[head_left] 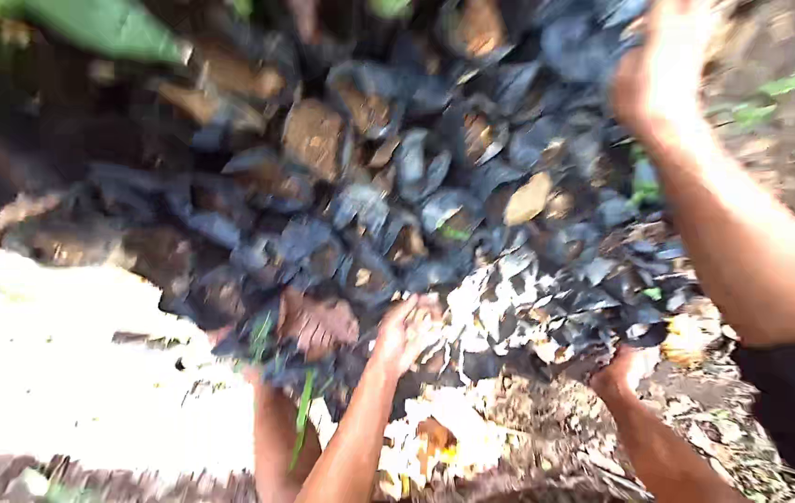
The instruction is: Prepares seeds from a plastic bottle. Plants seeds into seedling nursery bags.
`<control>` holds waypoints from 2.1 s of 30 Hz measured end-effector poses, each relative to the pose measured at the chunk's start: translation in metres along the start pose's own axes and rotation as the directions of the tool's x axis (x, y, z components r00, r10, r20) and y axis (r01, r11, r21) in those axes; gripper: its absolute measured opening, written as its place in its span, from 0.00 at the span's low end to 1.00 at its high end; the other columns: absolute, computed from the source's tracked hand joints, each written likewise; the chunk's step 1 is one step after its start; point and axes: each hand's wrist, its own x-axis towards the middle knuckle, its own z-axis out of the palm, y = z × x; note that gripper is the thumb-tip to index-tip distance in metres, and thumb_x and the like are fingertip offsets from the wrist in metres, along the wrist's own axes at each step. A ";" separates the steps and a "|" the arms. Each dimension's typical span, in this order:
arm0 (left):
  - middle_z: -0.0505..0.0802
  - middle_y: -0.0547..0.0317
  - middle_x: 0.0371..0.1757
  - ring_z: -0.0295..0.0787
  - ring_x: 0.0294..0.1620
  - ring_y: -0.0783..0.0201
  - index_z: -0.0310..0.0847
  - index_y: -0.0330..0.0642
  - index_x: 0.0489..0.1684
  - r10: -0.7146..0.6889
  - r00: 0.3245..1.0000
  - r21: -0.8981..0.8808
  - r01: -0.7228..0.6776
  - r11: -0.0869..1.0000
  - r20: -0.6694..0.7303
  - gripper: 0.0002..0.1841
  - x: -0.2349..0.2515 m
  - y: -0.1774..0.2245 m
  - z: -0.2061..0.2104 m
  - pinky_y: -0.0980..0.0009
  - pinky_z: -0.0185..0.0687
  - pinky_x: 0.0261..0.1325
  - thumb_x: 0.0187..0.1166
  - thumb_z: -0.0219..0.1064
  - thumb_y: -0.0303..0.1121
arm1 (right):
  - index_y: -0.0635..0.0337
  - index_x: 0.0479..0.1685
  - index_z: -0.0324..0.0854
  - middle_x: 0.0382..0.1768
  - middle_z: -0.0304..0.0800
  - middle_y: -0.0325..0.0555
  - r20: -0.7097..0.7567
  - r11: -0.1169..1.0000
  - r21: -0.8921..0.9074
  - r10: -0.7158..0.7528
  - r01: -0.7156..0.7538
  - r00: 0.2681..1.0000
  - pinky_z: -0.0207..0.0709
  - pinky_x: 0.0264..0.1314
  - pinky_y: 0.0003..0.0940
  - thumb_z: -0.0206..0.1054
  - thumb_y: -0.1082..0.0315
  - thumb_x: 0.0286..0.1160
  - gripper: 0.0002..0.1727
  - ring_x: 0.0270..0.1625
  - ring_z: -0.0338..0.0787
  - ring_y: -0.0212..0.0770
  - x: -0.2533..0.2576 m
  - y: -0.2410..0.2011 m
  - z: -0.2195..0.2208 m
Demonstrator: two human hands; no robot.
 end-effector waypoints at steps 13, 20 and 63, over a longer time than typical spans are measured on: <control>0.86 0.65 0.20 0.78 0.17 0.74 0.86 0.38 0.35 -0.047 0.997 0.643 0.000 0.766 0.056 0.02 -0.022 -0.014 -0.012 0.75 0.76 0.22 0.75 0.69 0.26 | 0.54 0.39 0.92 0.39 0.92 0.43 0.830 0.936 0.343 -0.263 -0.077 0.491 0.86 0.53 0.50 0.77 0.61 0.74 0.07 0.44 0.91 0.42 -0.291 -0.184 0.034; 0.86 0.65 0.21 0.77 0.17 0.76 0.86 0.39 0.34 -0.092 0.995 0.708 0.042 0.705 0.033 0.05 -0.024 -0.003 -0.009 0.76 0.76 0.23 0.74 0.75 0.30 | 0.55 0.37 0.91 0.31 0.92 0.45 0.884 0.950 0.305 -0.258 -0.063 0.390 0.85 0.42 0.52 0.78 0.66 0.70 0.04 0.34 0.91 0.44 -0.273 -0.190 0.046; 0.90 0.58 0.25 0.81 0.17 0.71 0.89 0.36 0.35 -0.073 0.997 0.248 0.064 0.967 0.026 0.28 -0.013 0.002 -0.023 0.78 0.77 0.19 0.93 0.42 0.43 | 0.54 0.43 0.80 0.27 0.85 0.38 0.670 0.013 0.737 -0.144 -0.676 0.728 0.76 0.24 0.28 0.58 0.70 0.76 0.06 0.21 0.79 0.31 -0.220 -0.109 0.038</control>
